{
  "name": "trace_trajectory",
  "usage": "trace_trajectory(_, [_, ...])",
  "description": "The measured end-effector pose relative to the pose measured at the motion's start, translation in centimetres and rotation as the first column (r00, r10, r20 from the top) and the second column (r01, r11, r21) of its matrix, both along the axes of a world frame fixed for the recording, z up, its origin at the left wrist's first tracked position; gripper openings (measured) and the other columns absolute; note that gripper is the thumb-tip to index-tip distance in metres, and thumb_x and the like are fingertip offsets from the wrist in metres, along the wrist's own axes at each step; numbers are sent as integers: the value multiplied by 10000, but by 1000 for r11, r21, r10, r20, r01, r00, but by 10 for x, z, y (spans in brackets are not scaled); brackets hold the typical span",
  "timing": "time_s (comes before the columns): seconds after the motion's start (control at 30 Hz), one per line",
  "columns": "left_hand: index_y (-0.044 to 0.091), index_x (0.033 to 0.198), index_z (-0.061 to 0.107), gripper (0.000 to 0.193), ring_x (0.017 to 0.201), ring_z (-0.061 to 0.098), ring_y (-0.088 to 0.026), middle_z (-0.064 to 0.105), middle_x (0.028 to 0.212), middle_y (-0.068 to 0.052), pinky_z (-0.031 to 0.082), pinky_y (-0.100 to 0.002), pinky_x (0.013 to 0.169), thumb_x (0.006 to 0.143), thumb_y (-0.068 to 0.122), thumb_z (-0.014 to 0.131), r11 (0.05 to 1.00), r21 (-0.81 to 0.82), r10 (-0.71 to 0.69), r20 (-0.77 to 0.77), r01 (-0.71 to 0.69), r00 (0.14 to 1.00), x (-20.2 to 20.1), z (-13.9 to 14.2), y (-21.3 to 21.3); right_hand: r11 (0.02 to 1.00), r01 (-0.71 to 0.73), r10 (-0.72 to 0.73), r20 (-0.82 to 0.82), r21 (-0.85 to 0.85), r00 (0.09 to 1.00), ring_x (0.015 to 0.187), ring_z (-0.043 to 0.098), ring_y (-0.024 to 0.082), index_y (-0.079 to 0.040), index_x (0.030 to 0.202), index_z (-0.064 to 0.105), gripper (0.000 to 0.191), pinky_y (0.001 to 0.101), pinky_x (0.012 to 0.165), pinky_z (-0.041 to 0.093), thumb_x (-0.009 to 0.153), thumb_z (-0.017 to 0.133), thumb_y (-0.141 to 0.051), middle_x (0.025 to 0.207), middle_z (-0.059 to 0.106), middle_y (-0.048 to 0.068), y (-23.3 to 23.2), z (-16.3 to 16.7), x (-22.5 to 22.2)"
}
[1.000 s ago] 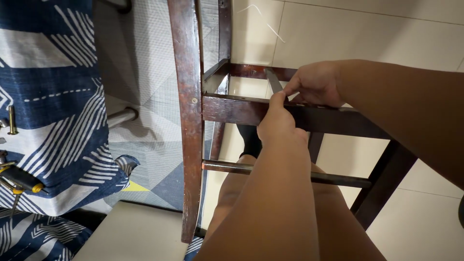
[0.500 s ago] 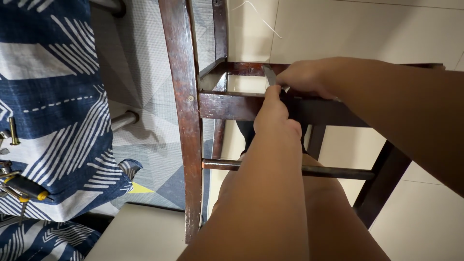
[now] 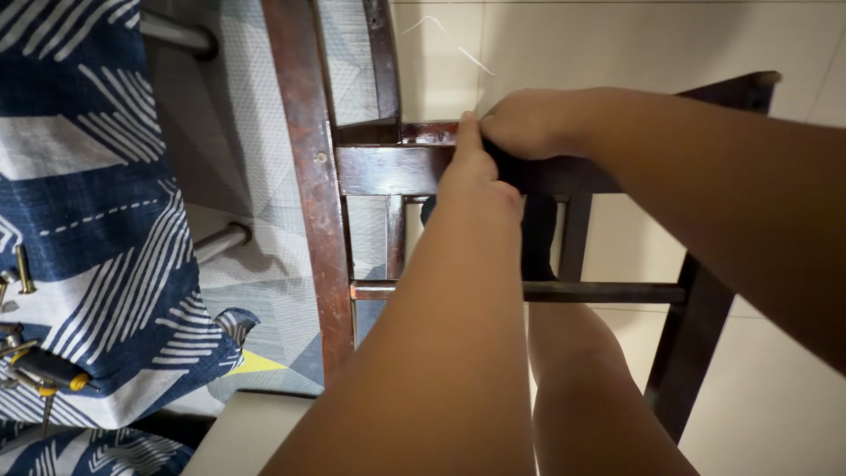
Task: The person works on an upside-down wooden chair on the floor, using a screwdriver and hex key to remove bolts from the frame. They detach wooden parts including the backrest and legs, setting removed hardware on a nearby cloth-covered surface.
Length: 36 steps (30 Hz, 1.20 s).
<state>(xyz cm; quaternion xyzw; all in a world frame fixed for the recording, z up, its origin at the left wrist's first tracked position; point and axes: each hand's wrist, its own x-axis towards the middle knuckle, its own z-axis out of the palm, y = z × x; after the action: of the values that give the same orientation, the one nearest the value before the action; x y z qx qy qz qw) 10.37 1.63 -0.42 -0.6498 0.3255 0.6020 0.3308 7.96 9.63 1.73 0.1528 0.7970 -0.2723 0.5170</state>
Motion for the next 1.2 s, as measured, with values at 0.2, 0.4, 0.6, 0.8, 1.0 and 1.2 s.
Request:
trace_trajectory(0.2, [118,1274,663,651,1140,690,-280,716,1313,-76,569,-486,949,829,592,709,995,86,63,-104,-54,993,13,-11,-3,994,-31,52,-209,102,977,1034,668,394,-94,1072,747,520,512,936,503,1040,350,-429,1092,732,175,-3,4,30])
trace_trajectory(0.4, [116,1290,606,614,1079,694,-302,698,1259,-112,575,-500,894,882,564,705,994,81,82,-138,-71,987,41,-38,-8,994,71,-42,-304,85,952,998,663,382,-110,1067,729,472,518,913,504,1043,395,-443,1035,729,162,6,-9,61])
trace_trajectory(0.6, [108,1275,636,504,971,735,-320,735,1161,-107,631,-543,884,877,398,741,974,77,223,-121,-215,967,58,-51,-23,927,325,56,-927,186,370,1199,516,357,-52,1246,601,331,467,1060,434,959,493,74,1336,561,157,98,2,147])
trace_trajectory(0.8, [121,1288,641,556,1038,723,-309,721,1208,-89,607,-524,928,845,428,778,991,-9,133,-29,-133,991,47,-28,-17,311,950,-870,-398,16,292,1210,506,211,-238,1505,414,511,444,1034,366,1060,446,-488,1393,511,42,155,11,197])
trace_trajectory(1.0, [126,1306,612,600,1087,707,-295,704,1275,-79,566,-526,957,826,435,796,988,-92,122,-25,-124,992,35,-13,-7,275,945,-960,-102,-175,260,1220,554,228,-97,1427,535,591,433,1080,390,947,573,-440,1346,625,61,144,10,214])
trace_trajectory(1.2, [110,1325,625,710,1105,692,-284,705,1249,-82,585,-464,906,775,514,819,996,-78,-55,-117,46,992,38,-1,-12,320,930,-941,-174,-182,290,1183,623,183,-33,1371,567,541,350,1051,467,923,685,-312,1268,673,81,132,8,227])
